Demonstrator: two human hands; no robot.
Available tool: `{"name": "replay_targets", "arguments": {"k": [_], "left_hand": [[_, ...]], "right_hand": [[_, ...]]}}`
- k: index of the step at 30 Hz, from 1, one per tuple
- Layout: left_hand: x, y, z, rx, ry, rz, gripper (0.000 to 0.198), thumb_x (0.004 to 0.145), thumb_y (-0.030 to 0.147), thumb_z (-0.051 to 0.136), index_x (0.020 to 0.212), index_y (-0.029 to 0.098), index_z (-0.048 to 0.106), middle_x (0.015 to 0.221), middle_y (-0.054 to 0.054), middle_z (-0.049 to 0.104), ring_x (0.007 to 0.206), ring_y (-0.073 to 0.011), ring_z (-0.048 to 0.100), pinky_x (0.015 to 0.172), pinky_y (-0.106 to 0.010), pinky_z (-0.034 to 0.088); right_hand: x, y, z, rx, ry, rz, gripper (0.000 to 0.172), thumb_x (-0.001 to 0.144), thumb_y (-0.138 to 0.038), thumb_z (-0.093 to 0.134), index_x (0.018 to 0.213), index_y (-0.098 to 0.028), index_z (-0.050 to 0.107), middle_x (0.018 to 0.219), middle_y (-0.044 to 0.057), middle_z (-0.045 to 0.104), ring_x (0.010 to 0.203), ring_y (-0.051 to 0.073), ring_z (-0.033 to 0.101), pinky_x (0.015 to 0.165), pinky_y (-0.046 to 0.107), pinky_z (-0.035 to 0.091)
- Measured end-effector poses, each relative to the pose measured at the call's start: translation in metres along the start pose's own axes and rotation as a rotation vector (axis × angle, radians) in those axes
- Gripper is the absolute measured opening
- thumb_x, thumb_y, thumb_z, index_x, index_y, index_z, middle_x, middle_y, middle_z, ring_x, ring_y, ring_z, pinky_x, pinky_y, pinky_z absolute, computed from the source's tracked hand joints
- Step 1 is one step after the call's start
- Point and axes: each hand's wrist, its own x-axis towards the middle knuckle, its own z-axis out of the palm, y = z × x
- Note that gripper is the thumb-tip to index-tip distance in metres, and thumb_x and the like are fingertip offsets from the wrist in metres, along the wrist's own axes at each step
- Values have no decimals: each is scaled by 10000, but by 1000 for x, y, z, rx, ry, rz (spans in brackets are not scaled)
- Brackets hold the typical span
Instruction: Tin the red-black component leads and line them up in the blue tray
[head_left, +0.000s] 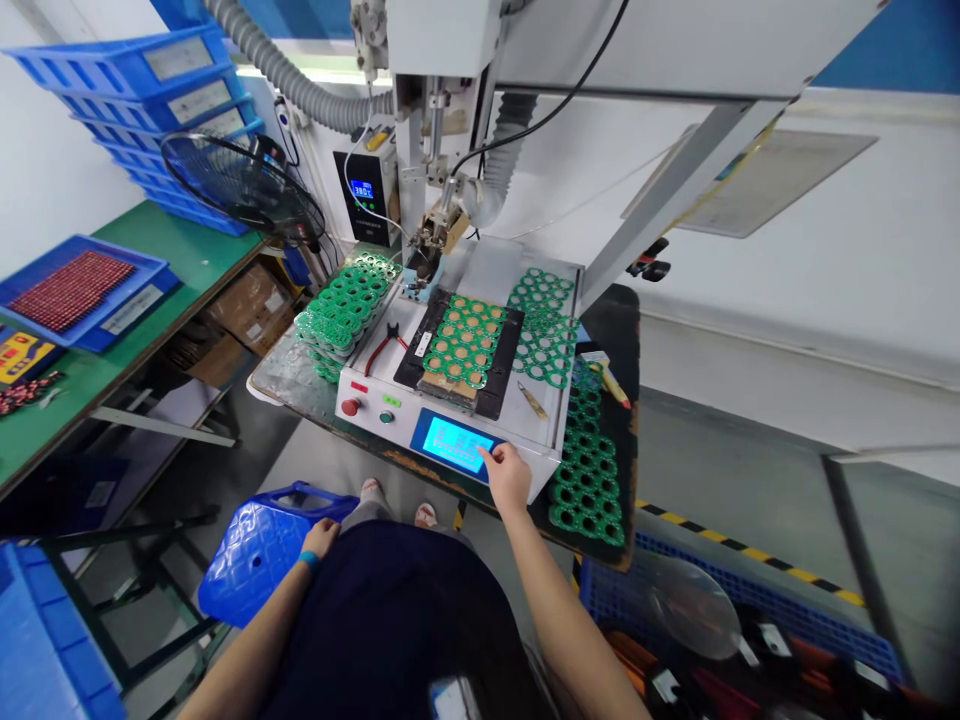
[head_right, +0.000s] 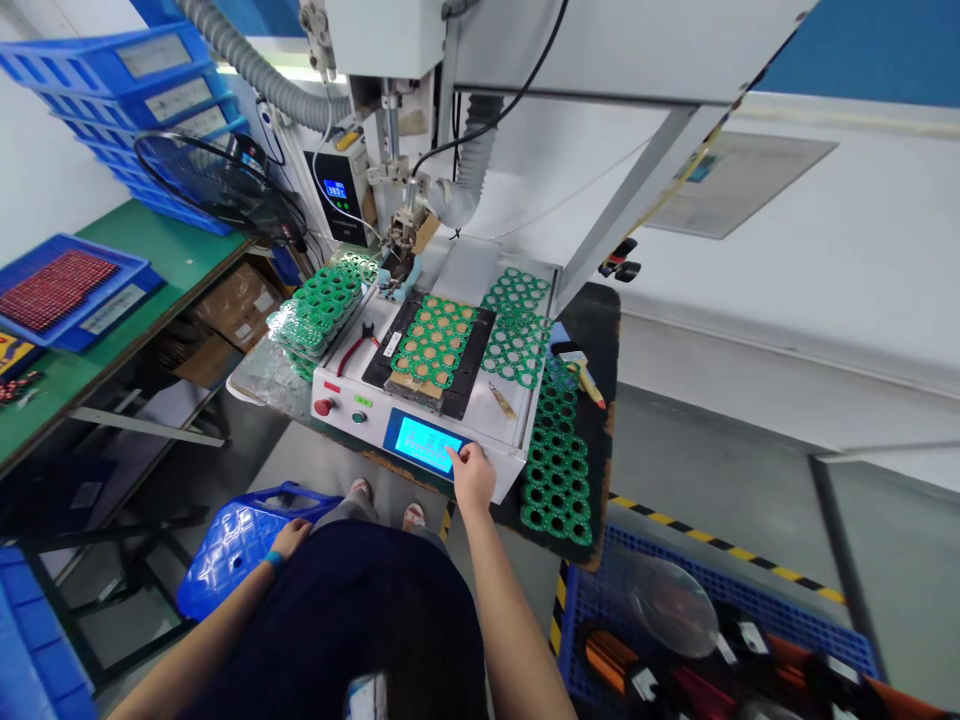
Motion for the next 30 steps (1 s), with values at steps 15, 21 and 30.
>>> {"name": "replay_targets", "arguments": {"k": [15,21,30], "left_hand": [[7,3,11,-22,-17,-68,223,886,334,553,985,144,615,1014,-41,648,983,-197,616,868,-382,501],[13,2,14,-29,-10,-83,208,882,326,561,981,152,616,1011,-37,651,995,-199,617,876,-376,496],[20,2,19,-32,-17,-92,184,894,320,543,964,171,625,1020,-38,655,989,-184,616,885,-363,492]], "right_hand": [[1,1,-13,215,70,-30,424,867,-560,475,715,-170,543,564,-48,534,465,102,493,514,259,421],[3,1,-17,222,64,-20,496,752,-717,428,621,-239,421,481,-23,549,436,169,523,479,282,361],[5,4,-15,213,40,43,474,708,-722,430,596,-264,379,500,18,600,460,220,559,472,300,355]]}}
